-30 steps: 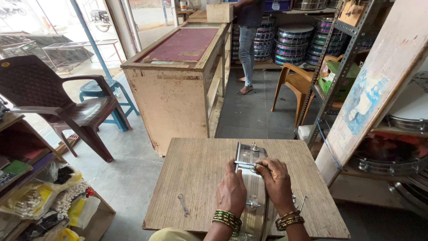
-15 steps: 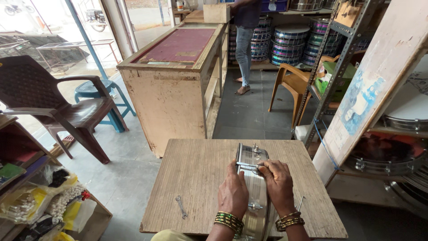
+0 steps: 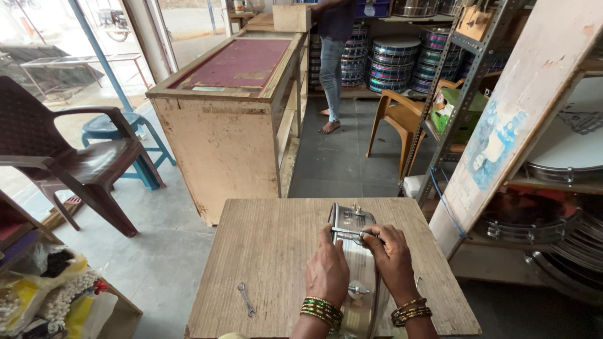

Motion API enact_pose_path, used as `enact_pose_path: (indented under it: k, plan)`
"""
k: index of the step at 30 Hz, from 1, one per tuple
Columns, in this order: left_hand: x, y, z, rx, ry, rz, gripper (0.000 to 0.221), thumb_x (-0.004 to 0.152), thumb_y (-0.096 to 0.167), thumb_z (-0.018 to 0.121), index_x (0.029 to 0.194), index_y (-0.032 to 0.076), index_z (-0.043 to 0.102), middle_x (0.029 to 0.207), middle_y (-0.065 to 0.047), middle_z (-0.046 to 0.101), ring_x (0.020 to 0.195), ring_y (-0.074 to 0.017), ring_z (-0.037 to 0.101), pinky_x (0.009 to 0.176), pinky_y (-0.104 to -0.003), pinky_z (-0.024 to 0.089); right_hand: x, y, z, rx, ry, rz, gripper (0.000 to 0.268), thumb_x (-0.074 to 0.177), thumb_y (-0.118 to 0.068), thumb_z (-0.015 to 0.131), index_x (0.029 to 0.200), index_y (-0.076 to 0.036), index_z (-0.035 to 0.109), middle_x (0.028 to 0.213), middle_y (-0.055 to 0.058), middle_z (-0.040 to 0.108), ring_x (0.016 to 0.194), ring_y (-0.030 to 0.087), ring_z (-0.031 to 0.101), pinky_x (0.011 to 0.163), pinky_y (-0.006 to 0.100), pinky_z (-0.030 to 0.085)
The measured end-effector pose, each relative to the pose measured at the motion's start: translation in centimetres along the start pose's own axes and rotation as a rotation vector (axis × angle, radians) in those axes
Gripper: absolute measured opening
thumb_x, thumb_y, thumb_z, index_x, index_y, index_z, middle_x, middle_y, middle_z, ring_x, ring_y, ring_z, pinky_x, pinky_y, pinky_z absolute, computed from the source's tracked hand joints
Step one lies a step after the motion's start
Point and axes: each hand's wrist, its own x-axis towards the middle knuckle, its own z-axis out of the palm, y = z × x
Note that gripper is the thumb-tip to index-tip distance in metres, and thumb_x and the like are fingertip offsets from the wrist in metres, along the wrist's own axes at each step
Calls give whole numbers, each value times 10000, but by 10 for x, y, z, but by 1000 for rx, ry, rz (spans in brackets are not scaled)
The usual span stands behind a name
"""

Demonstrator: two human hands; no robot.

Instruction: The person assembles the metal hardware of a drum shell, threading long bolts through brackets by hand and using a T-shaped tool to tighten them.

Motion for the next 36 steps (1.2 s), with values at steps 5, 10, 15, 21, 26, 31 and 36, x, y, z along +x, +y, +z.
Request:
enact_pose_path:
  k: [5, 10, 15, 21, 26, 31, 36]
  plan:
    - [2, 2, -5, 10, 17, 34, 470, 1017, 240, 506, 1450, 102, 386, 789, -213, 716, 731, -421, 698, 637, -547, 523, 1, -3, 5, -4, 35, -8, 178, 908, -188, 701, 1044, -82, 745, 990, 29, 740, 946, 214, 637, 841, 354, 530]
    - [5, -1, -6, -22, 31, 39, 462, 1011, 222, 515, 1441, 99, 402, 824, -226, 722, 766, -437, 695, 664, -564, 515, 4, -6, 8, -48, 37, 2, 193, 895, -211, 711, 1030, -81, 756, 964, 29, 741, 936, 222, 634, 835, 362, 526]
    - [6, -2, -6, -21, 56, 36, 455, 1000, 215, 522, 1428, 104, 415, 856, -228, 726, 787, -445, 696, 673, -571, 515, 6, -4, 12, -48, 48, -6, 192, 898, -213, 710, 1029, -81, 762, 962, 26, 743, 923, 213, 641, 819, 355, 530]
    - [6, -6, -7, -65, 77, 87, 428, 1000, 205, 524, 1403, 94, 432, 883, -229, 730, 791, -451, 695, 663, -577, 511, 0, -3, 15, 36, 68, 24, 179, 905, -209, 714, 1023, -85, 764, 983, 34, 741, 935, 193, 655, 812, 329, 541]
    - [0, -5, -13, -47, 35, 23, 445, 996, 237, 528, 1422, 148, 435, 895, -232, 722, 775, -463, 688, 657, -581, 507, -5, -7, 13, -8, 76, 21, 167, 911, -179, 714, 1034, -78, 761, 1022, 54, 733, 980, 214, 650, 865, 348, 520]
    - [-21, -6, -24, -61, -19, -51, 482, 1002, 267, 504, 1458, 158, 394, 824, -212, 713, 721, -436, 695, 625, -554, 522, -24, -21, 10, 58, 81, 32, 146, 903, -151, 712, 1018, -70, 751, 1035, 49, 736, 1010, 229, 651, 872, 355, 531]
    - [-40, -18, -27, -62, 23, 9, 477, 1002, 262, 521, 1449, 126, 422, 772, -221, 716, 690, -421, 682, 586, -537, 498, -41, -31, 9, 41, 98, -43, 150, 897, -156, 716, 1018, -70, 738, 1064, 43, 733, 1061, 224, 646, 906, 358, 516]
